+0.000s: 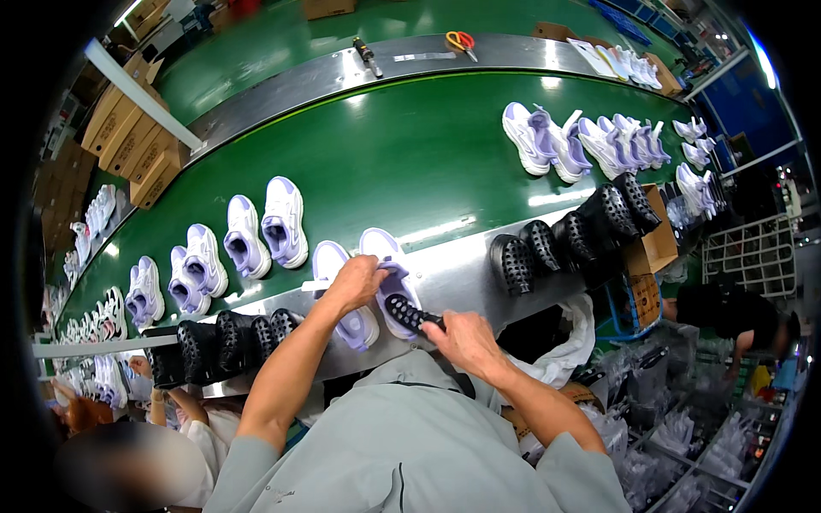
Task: The person organizes and prepares shoes by tucking in laces and inner materials, and placing plastic components into them before moving them along the assembly line.
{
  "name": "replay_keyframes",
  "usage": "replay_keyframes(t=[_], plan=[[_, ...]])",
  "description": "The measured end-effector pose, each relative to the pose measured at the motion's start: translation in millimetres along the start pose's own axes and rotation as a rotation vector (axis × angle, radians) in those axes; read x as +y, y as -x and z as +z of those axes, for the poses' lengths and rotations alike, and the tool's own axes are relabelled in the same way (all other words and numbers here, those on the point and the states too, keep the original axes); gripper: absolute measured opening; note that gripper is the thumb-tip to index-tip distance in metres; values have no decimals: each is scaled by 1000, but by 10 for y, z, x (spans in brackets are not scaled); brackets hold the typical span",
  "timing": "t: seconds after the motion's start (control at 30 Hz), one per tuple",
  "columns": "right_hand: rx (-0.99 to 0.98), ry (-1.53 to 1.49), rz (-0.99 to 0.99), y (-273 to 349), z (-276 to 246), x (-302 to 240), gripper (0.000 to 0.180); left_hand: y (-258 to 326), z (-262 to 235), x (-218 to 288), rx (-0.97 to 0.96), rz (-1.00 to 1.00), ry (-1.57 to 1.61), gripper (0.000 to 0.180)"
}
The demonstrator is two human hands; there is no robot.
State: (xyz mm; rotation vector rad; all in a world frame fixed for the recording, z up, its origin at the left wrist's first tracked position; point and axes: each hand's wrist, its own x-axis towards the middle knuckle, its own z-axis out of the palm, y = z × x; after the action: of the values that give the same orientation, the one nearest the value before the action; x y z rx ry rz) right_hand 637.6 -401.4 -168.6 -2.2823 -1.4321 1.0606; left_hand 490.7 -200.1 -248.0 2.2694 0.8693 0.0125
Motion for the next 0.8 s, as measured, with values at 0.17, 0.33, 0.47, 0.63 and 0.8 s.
replay_keyframes(t=[0.17, 0.33, 0.47, 0.63, 0.8], plan=[[354, 230, -63, -355, 394, 47, 41, -125, 249, 184, -34, 230, 126, 22], [305, -163, -36, -409, 467, 192, 36, 57, 350, 224, 51, 189, 179, 35], [549, 1, -179, -433, 530, 533, 48, 313, 568, 324, 184, 52, 225, 101], [420, 103, -50, -799, 616, 492, 34, 186, 840, 464, 236, -286, 288, 92], [478, 121, -87, -992, 631, 619, 33, 459, 693, 596, 297, -249, 316, 80]])
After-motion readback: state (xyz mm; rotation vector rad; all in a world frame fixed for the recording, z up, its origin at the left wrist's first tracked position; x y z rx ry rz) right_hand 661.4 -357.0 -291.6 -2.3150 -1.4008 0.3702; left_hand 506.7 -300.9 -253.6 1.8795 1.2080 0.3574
